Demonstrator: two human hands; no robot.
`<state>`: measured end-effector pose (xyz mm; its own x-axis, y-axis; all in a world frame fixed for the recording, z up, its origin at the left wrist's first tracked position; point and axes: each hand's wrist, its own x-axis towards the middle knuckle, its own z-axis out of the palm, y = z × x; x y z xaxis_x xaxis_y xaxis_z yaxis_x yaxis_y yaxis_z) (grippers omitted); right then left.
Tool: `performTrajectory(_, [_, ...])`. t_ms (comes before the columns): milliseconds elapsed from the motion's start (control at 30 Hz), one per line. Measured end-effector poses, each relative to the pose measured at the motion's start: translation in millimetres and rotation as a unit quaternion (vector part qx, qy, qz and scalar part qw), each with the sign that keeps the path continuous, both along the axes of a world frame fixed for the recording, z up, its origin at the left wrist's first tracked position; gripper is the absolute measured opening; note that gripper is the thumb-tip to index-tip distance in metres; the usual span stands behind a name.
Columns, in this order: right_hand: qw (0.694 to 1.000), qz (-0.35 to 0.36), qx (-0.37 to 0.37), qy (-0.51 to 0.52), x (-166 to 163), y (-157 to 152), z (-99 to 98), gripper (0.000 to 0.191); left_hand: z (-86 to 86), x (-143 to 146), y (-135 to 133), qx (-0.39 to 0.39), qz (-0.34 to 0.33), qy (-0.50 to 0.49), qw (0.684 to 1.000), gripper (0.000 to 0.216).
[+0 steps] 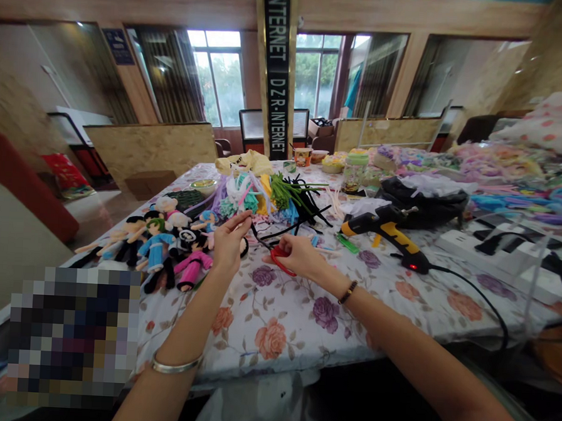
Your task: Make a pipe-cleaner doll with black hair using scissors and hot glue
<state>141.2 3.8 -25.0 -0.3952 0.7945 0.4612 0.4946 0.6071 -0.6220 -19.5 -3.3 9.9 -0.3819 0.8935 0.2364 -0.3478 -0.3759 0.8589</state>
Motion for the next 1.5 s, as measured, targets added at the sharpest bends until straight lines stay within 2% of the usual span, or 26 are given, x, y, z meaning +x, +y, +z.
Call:
performTrajectory(733, [0.999,-0.013,0.024,-0.024,1,1,-0.3,0.036,-1.9,-2,3,-0.007,-0.003,-0.013,1.000,0.017])
performTrajectory(900, [0.999,-0.003,0.032,-0.025,1,-1,1.3,0.038,-3.0,-3,4,0.002,0.003,-0.013,1.000,0.026])
performTrajectory(967, [1.000,0.010,0.010,0.006,1,-1,1.8,0.038,-2.8,-3,3,0.007,0.007,-0.005,1.000,0.029])
performTrajectory(1067, [0.994,0.035,-0.062,0.085,0,0,1.9,0.039,-3.5,-4,4,0.013,0.012,0.005,1.000,0.032])
performTrajectory(1233, [0.960,0.074,-0.199,0.181,0,3,3.5,0.040,-6.4,-4,6,0.042,-0.006,0.008,0.999,0.034])
performTrajectory(1433, [0.935,0.142,-0.248,0.208,2,2,10.5,0.043,-4.6,-3,4,0.063,-0.029,-0.010,0.998,0.034])
performTrajectory(1500, [0.935,0.131,-0.260,0.201,2,2,13.2,0.041,-3.5,-3,3,0.062,-0.030,-0.011,0.998,0.035])
